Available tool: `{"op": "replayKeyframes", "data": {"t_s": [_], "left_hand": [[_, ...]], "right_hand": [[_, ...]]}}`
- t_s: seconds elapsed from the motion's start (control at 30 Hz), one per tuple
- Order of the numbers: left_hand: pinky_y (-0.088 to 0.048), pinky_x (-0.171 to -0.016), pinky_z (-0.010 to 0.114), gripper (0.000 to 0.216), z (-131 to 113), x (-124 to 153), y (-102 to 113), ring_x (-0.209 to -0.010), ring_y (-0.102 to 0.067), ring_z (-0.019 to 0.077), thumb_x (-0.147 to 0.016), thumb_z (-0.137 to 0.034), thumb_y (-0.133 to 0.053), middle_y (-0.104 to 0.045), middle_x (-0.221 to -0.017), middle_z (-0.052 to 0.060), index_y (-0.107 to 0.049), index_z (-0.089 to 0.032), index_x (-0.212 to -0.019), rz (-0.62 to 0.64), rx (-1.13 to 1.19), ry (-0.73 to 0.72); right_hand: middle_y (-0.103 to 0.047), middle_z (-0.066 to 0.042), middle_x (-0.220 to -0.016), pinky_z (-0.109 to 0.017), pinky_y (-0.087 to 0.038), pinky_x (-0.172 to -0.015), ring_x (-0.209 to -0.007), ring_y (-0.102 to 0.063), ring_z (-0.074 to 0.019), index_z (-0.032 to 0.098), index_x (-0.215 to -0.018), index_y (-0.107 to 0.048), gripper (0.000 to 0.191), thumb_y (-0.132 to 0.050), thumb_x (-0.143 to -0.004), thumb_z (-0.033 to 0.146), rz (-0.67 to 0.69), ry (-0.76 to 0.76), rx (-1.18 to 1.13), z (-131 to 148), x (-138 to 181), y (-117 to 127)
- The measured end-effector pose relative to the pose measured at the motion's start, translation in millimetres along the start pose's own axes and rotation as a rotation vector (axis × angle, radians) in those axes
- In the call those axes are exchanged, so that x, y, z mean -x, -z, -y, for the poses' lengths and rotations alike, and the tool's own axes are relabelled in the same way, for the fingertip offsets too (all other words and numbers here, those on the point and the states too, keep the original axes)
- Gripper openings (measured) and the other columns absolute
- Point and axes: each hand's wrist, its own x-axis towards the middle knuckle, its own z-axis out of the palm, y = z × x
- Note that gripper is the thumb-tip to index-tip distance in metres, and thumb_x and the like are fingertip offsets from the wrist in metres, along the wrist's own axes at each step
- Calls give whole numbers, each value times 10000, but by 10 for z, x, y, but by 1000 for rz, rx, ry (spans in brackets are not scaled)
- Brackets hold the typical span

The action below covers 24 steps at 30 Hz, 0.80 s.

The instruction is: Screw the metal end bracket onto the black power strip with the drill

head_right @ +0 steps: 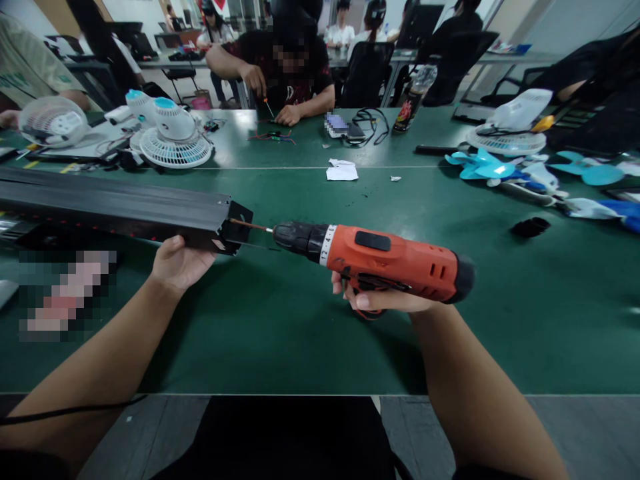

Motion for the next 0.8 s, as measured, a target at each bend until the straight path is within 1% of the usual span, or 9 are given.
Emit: {"op": "replayKeyframes", "data": {"t_s": [0.07, 0.1, 0.2, 0.27, 0.37, 0.5, 0.67, 0.8], "left_hand": [[-714, -974, 409, 427, 0, 0, -2, -1150, -851, 341, -706, -340, -992, -898, -1061, 76, -839, -268, -1098, 1, -1, 0], [-713, -978, 413, 430, 0, 2, -6, -1158, -849, 344, -708, -340, -991, -898, -1061, 74, -838, -269, -1103, 1, -1, 1], [-708, -984, 400, 458, -1, 8, -19, -1165, -848, 335, -709, -349, -997, -899, -1054, 68, -832, -268, -1129, -1, 0, -2], [-710, -969, 376, 479, -3, 12, -28, -1133, -855, 317, -693, -358, -1013, -900, -1050, 66, -835, -268, -1128, 0, 1, -6], [-716, -957, 370, 481, -9, 15, -40, -1111, -860, 320, -667, -365, -1033, -900, -1044, 74, -845, -265, -1099, 1, 1, -3], [-718, -981, 413, 477, -12, 9, -42, -1171, -848, 358, -678, -370, -1021, -901, -1071, 92, -855, -261, -1112, 5, -9, -2], [-719, -937, 366, 531, -15, 8, -30, -1077, -865, 310, -674, -348, -1029, -904, -1039, 60, -845, -272, -1167, 18, 21, 5], [-706, -986, 386, 568, -16, 28, -35, -1193, -847, 336, -708, -334, -992, -909, -1103, 66, -829, -269, -1249, -5, 16, 19]], "right_hand": [[-803, -110, -1116, -272, -621, -515, -644, -711, -154, 234, -1338, -783, 416, -902, -996, 437, -20, -10, 0, 10, 5, -6], [-806, -108, -1091, -272, -618, -514, -641, -712, -158, 230, -1335, -781, 405, -893, -1005, 435, -21, -19, 5, 16, 8, -9], [-785, -65, -896, -272, -606, -518, -598, -684, -157, 211, -1319, -783, 386, -859, -1033, 457, -4, -39, 32, 23, 18, -12], [-753, -33, -800, -279, -596, -513, -573, -666, -161, 222, -1321, -784, 396, -847, -1037, 492, 4, -34, 46, 17, 21, -9], [-763, -33, -798, -278, -576, -493, -557, -653, -159, 228, -1324, -782, 416, -839, -1037, 524, 8, -42, 61, 13, 17, 3], [-780, -39, -810, -252, -566, -514, -538, -648, -129, 186, -1332, -760, 423, -830, -1055, 498, 59, -29, 66, 36, -1, 16], [-767, -32, -792, -254, -574, -538, -560, -659, -135, 171, -1316, -761, 420, -837, -1053, 490, 38, -40, 56, 58, -8, -5], [-766, -29, -806, -239, -579, -527, -579, -675, -137, 178, -1295, -778, 419, -853, -1041, 503, 12, 6, 63, 41, -9, -25]]}}
